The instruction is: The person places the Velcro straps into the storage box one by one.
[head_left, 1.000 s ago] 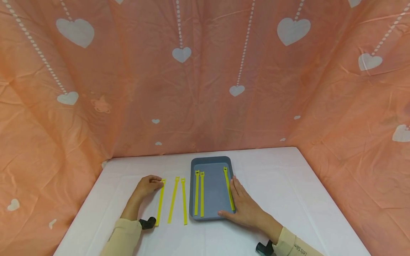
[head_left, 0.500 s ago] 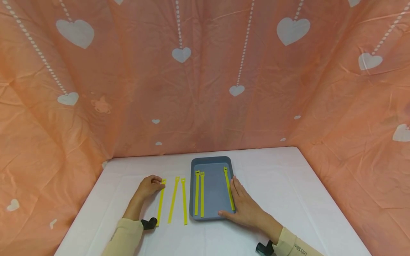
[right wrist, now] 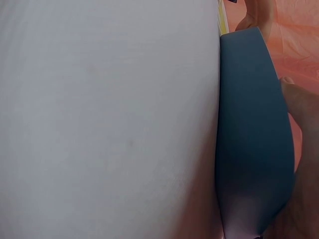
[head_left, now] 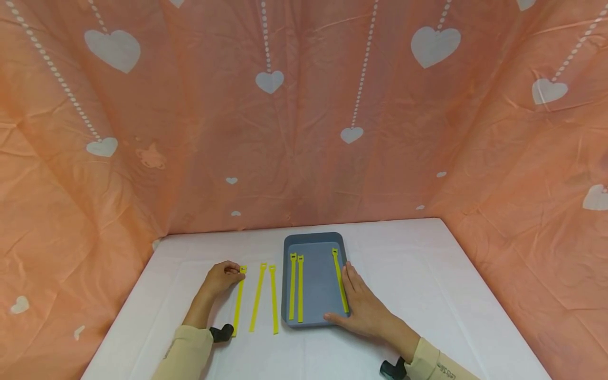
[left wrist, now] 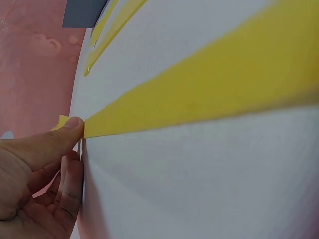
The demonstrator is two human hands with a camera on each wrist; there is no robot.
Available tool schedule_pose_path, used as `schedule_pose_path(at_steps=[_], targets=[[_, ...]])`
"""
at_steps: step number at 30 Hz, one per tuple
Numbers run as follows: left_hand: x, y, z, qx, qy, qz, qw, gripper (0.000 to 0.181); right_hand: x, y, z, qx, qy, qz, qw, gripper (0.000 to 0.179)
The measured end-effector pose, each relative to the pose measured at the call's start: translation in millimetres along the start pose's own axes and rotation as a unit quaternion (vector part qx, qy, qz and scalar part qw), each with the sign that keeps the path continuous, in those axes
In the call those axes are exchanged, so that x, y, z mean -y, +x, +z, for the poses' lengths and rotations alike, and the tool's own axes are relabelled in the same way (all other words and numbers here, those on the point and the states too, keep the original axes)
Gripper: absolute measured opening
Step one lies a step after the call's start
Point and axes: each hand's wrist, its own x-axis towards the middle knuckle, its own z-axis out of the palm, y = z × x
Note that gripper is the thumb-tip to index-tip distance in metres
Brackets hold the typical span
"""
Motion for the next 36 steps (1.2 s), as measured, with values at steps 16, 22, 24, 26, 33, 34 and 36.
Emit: schedule_pose_path(at_steps=[16,22,24,26,33,34,36], targets=[[-2.9,-2.6,3.5,-0.018,0.014,-0.023,0.9995,0.019,0.5,-0.7,0.0,0.005,0.009,0.008,0.9999,0.127],[-2.3,-3.9,2.8,-0.017,0.005,-0.023,0.9996,0.019,1.2,-1.9,-0.9,0.004,0.01,0.006,0.9999,0.127],[-1.2,-3.5,2.9,-0.017,0.004,-0.022,0.9996,0.019,1.1,-1.7,-0.9,-0.001,0.011,0.003,0.9999,0.126],[-0.4,-3.2,3.1,-0.019,0.005,-0.022,0.9996,0.02,0.9,-1.4,-0.6,-0.001,0.008,0.003,1.0,0.126],[-0.6,-3.1,3.9,-0.02,-0.002,-0.026,0.9995,0.02,0.2,-1.2,-0.4,0.005,0.008,0.005,0.9999,0.127],[-0.6,-3.2,4.0,-0.02,-0.002,-0.027,0.9994,0.02,0.0,-1.2,-0.3,0.006,0.006,0.006,0.9999,0.127],[0.0,-3.1,4.5,-0.021,-0.003,-0.028,0.9994,0.02,0.0,-1.3,-0.1,0.001,0.005,0.003,1.0,0.127]])
